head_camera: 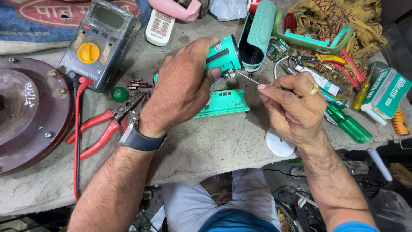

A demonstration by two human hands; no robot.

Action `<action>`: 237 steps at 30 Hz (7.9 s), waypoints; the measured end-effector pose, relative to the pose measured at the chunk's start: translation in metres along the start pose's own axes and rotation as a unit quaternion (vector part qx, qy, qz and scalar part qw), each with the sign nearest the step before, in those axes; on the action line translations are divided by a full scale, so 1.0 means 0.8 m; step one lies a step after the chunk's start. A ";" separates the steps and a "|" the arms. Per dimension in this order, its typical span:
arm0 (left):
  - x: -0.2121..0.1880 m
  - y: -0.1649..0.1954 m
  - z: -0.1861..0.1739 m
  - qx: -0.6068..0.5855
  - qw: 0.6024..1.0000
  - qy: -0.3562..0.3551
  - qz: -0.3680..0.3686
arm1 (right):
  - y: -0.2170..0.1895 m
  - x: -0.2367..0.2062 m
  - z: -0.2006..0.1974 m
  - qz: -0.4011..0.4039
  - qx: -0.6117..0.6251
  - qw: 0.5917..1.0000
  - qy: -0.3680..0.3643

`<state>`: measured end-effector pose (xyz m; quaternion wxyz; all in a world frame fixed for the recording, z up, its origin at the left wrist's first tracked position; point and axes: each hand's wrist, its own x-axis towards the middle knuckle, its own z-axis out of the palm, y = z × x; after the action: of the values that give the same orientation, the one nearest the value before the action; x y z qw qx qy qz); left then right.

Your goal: The person uses a screwdriver to adjust internal components of a teal portable speaker, then uses pliers to manipulate a small part on the speaker's exterior. The person repeatedly probes a white circular component and the speaker's internal wiring before closing the speaker casing.

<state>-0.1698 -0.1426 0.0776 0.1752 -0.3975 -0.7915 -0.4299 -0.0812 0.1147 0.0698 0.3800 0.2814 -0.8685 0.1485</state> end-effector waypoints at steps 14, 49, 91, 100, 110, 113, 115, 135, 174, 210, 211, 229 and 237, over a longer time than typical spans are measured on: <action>-0.002 -0.001 0.002 0.021 1.000 -0.003 -0.017 | -0.001 -0.001 0.002 -0.011 0.003 1.000 -0.006; -0.010 -0.016 0.006 0.025 1.000 0.016 0.006 | -0.008 0.004 0.008 -0.031 -0.018 0.999 -0.015; -0.010 -0.049 0.025 0.164 0.986 -0.002 0.040 | 0.057 0.037 0.022 -0.047 0.051 0.994 -0.089; -0.011 -0.050 0.024 0.165 0.985 0.001 0.039 | 0.062 0.031 0.027 -0.047 0.061 0.993 -0.092; -0.013 -0.053 0.025 0.165 0.985 0.009 0.045 | 0.064 0.032 0.030 -0.059 0.058 0.993 -0.086; -0.012 -0.052 0.027 0.169 0.985 0.004 0.040 | 0.064 0.032 0.029 -0.050 0.064 0.993 -0.082; -0.012 -0.053 0.026 0.174 0.984 0.006 0.041 | 0.065 0.032 0.030 -0.060 0.054 0.993 -0.084; -0.011 -0.053 0.024 0.164 0.985 0.015 0.043 | 0.065 0.031 0.027 -0.057 0.063 0.994 -0.067; -0.010 -0.052 0.020 0.153 0.987 0.004 0.043 | 0.062 0.033 0.034 -0.069 0.054 0.995 -0.044; -0.013 -0.055 0.022 0.146 0.989 0.007 0.031 | 0.064 0.005 0.027 0.029 0.117 0.992 -0.022; -0.013 -0.055 0.022 0.148 0.988 0.006 0.033 | 0.068 0.000 0.027 0.044 0.132 0.990 -0.015; 0.013 -0.054 0.034 0.211 0.972 -0.101 0.007 | 0.085 0.018 0.049 0.317 0.572 0.753 0.069; 0.029 -0.063 0.032 0.186 0.970 -0.146 -0.049 | 0.089 0.022 0.065 0.375 0.484 0.790 0.031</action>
<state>-0.2220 -0.1264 0.0499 0.1068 -0.3771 -0.8932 -0.2205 -0.1639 0.1401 0.0448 0.1352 0.0757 -0.7085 0.6885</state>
